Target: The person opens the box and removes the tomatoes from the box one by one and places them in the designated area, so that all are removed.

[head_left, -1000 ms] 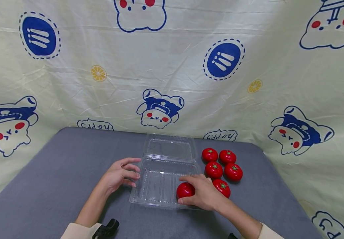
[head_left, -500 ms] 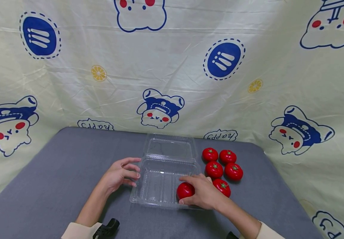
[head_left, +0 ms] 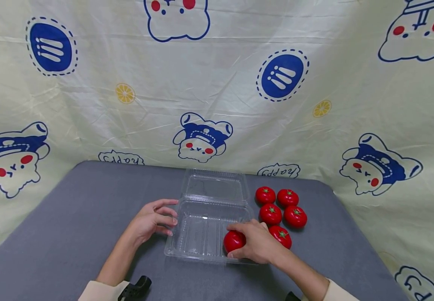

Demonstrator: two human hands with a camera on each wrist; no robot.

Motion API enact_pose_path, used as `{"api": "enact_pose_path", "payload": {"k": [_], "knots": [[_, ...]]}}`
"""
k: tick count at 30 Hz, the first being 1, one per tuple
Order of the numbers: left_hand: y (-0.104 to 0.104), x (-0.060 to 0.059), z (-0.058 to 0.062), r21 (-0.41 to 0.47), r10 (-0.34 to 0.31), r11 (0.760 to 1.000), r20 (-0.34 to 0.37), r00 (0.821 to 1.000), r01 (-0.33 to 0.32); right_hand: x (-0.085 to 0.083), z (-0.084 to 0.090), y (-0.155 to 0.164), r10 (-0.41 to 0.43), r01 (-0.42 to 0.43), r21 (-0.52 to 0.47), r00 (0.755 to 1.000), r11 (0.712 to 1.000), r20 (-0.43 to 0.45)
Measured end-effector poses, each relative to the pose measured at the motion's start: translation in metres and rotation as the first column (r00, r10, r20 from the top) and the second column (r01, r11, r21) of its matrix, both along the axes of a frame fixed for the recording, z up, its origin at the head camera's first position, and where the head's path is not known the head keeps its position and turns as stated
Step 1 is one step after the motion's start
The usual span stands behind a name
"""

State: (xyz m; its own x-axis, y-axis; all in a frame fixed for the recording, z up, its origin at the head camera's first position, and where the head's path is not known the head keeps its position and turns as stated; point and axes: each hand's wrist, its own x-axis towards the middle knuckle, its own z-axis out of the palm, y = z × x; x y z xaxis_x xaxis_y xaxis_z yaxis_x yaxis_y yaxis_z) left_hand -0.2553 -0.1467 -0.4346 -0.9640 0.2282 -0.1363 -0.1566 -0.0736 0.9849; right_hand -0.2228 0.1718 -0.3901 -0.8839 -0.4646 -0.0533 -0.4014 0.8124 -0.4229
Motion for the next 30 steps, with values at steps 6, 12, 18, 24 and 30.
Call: {"api": "enact_pose_path", "payload": {"k": [6, 12, 18, 24, 30], "knots": [[0.0007, -0.0014, 0.0003, 0.001, 0.011, 1.000, 0.011, 1.000, -0.011, 0.0000, 0.0007, -0.0006, -0.004, 0.004, -0.003, 1.000, 1.000, 0.001], [0.0021, -0.0027, -0.0001, 0.001, 0.020, 1.000, 0.022, 1.000, -0.020, 0.0004, 0.0011, -0.0018, -0.018, 0.018, -0.003, 1.000, 1.000, 0.010], [0.0023, -0.0012, -0.0003, 0.006, 0.019, 1.000, 0.023, 1.000, -0.019, -0.0002, 0.0000, -0.0023, -0.026, 0.026, -0.006, 1.000, 1.000, 0.006], [0.0016, 0.0007, 0.0019, 0.016, 0.008, 1.000, 0.013, 1.000, -0.008, -0.0010, -0.0014, -0.0038, -0.052, 0.052, -0.015, 0.999, 0.999, -0.004], [0.0014, 0.0020, 0.0033, 0.013, 0.007, 1.000, 0.011, 1.000, -0.007, -0.0018, 0.0000, -0.0052, -0.080, 0.080, -0.037, 0.997, 0.996, 0.017]]}}
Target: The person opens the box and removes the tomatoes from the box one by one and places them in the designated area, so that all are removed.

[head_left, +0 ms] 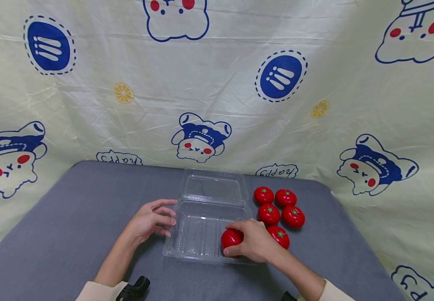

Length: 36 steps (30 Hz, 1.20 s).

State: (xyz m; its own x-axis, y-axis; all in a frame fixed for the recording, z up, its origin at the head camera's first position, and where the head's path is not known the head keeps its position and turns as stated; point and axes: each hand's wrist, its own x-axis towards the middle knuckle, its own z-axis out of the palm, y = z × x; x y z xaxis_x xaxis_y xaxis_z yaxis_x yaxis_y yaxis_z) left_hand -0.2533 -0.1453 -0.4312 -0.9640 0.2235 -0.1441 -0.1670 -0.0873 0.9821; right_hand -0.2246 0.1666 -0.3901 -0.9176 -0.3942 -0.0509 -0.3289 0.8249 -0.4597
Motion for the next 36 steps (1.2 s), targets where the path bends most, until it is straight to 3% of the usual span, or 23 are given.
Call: {"api": "enact_pose_path", "payload": {"k": [6, 18, 36], "knots": [[-0.001, 0.000, 0.000, 0.003, -0.008, 1.000, -0.002, 1.000, 0.008, 0.001, 0.002, -0.001, -0.039, 0.040, -0.070, 0.999, 0.997, 0.023], [-0.002, 0.001, 0.002, 0.005, -0.009, 1.000, 0.004, 1.000, 0.009, 0.001, 0.008, -0.005, -0.146, 0.137, -0.221, 0.989, 0.965, -0.025], [0.002, 0.002, 0.004, -0.025, -0.008, 1.000, -0.005, 1.000, 0.008, 0.001, 0.021, 0.001, -0.215, 0.194, -0.284, 0.975, 0.939, -0.046]]}}
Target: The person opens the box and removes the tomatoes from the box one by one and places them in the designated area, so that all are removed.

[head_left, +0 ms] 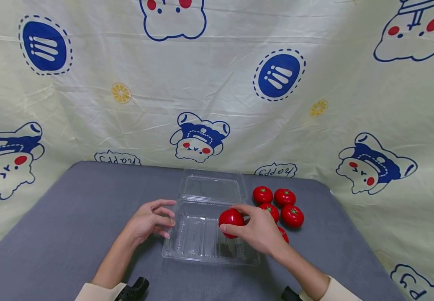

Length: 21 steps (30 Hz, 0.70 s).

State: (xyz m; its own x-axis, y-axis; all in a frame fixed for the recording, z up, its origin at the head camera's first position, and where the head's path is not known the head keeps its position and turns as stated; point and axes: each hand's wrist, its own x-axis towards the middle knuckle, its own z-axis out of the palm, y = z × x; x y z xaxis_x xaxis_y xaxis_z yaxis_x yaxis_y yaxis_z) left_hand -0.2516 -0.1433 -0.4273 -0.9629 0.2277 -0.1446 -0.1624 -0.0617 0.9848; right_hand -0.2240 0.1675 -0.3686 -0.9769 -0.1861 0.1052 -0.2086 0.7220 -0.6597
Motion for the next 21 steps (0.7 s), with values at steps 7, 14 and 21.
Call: {"api": "enact_pose_path", "payload": {"k": [7, 14, 21], "knots": [[-0.0005, -0.0002, 0.0000, -0.011, 0.009, 1.000, 0.008, 1.000, -0.009, -0.0028, 0.0016, 0.0043, -0.002, 0.002, -0.018, 1.000, 1.000, 0.007], [-0.0020, -0.0004, 0.0004, -0.015, 0.019, 1.000, 0.023, 1.000, -0.019, -0.0037, 0.0033, 0.0044, -0.014, 0.014, -0.022, 1.000, 1.000, 0.018], [-0.0024, -0.0008, 0.0004, -0.020, 0.025, 1.000, 0.036, 0.999, -0.024, -0.0055, 0.0029, 0.0042, -0.016, 0.016, -0.030, 1.000, 0.999, 0.019]]}}
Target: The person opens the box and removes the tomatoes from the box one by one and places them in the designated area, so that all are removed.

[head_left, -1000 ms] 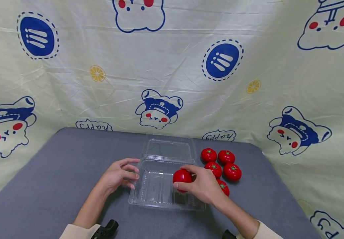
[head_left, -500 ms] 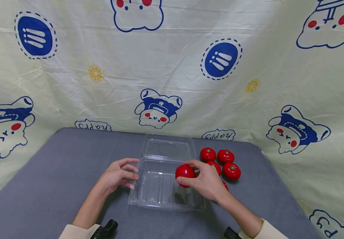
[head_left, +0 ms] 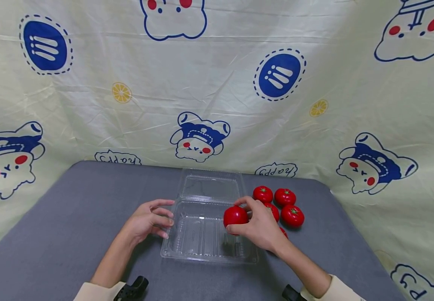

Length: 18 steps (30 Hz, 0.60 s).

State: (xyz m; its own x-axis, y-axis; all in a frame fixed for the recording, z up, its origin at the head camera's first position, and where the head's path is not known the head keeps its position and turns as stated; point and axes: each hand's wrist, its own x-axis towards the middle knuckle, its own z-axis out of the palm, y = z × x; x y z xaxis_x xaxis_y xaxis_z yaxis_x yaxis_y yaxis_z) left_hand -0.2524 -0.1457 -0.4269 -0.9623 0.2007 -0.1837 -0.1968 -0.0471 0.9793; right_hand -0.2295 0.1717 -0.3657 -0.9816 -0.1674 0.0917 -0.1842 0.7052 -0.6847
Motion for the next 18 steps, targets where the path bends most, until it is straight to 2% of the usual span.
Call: {"api": "enact_pose_path", "payload": {"k": [10, 18], "knots": [[-0.0013, 0.0005, 0.0007, 0.013, -0.004, 1.000, 0.002, 1.000, 0.004, 0.0003, 0.0009, 0.0019, 0.050, -0.050, -0.001, 0.999, 0.999, 0.018], [-0.0022, 0.0011, 0.0004, 0.015, -0.007, 1.000, -0.001, 1.000, 0.007, -0.0004, 0.0010, 0.0026, 0.084, -0.081, -0.066, 0.995, 0.995, 0.048]]}}
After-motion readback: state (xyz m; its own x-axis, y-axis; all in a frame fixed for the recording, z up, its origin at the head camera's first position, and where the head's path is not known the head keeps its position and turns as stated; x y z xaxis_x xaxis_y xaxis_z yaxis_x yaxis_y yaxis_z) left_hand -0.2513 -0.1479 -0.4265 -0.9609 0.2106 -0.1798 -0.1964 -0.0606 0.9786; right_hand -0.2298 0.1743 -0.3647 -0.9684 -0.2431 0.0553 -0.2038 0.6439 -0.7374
